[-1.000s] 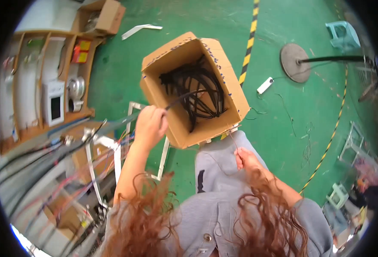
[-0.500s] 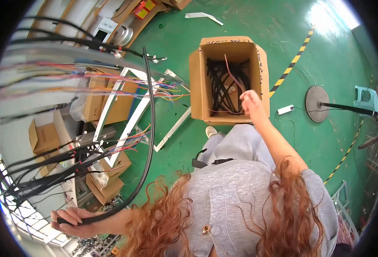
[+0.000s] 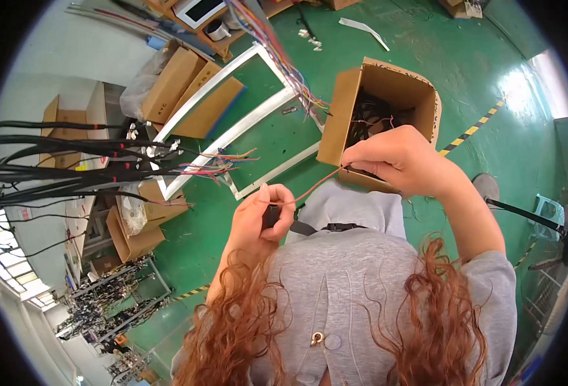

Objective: Sorting, hanging, and organizing electrical cable harnesses on a factory workbench rack.

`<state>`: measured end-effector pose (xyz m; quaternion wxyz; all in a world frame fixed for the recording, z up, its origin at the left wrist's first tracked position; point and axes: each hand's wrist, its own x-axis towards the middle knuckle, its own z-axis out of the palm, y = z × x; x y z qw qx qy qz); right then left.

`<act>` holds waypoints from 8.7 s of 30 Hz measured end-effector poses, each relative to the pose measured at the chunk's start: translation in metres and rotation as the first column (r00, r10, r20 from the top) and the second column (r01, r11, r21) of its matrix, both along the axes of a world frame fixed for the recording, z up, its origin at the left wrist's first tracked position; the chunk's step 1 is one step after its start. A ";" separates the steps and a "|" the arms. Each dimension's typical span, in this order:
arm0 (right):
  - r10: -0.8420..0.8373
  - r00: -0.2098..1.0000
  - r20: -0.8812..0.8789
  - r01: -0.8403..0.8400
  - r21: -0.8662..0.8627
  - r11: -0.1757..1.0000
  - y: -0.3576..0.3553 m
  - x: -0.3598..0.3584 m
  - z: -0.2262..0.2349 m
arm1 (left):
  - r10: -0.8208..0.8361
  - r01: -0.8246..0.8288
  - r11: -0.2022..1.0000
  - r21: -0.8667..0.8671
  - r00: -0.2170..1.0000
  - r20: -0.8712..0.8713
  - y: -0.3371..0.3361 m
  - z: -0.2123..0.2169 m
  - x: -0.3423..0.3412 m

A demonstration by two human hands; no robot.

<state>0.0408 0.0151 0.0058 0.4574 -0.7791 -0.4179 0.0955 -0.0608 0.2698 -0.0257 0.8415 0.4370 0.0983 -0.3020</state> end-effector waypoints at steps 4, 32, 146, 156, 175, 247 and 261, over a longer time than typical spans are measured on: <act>0.038 0.999 0.009 -0.037 -0.035 0.999 0.011 -0.002 -0.002 | -0.024 0.023 1.000 -0.005 0.997 -0.073 0.011 0.002 -0.006; 0.257 0.944 -0.208 -0.292 -0.159 0.943 0.036 0.006 -0.020 | -0.236 0.222 0.970 0.094 0.956 0.173 0.034 -0.001 -0.007; -0.260 0.857 0.446 0.512 -0.676 0.530 -0.170 0.167 -0.269 | 0.525 -0.870 -0.224 -0.440 -0.488 0.697 -0.035 0.134 -0.262; -0.296 0.908 0.296 0.416 -0.566 0.711 -0.194 0.149 -0.276 | 0.548 -0.933 -0.107 0.345 0.234 0.803 -0.119 0.088 -0.183; 0.825 0.306 0.476 -0.813 -0.321 0.487 0.020 -0.070 0.006 | 0.758 -0.820 0.367 0.438 0.537 0.370 -0.186 0.009 -0.142; 0.945 0.122 0.302 -0.738 -0.610 0.290 0.069 -0.094 0.027 | 0.255 -0.449 -0.117 0.886 0.849 0.464 -0.153 0.014 -0.183; 0.975 0.223 0.010 -0.954 -0.202 0.220 0.092 -0.074 0.003 | 0.238 -0.501 -0.084 0.862 0.830 0.505 -0.133 0.029 -0.193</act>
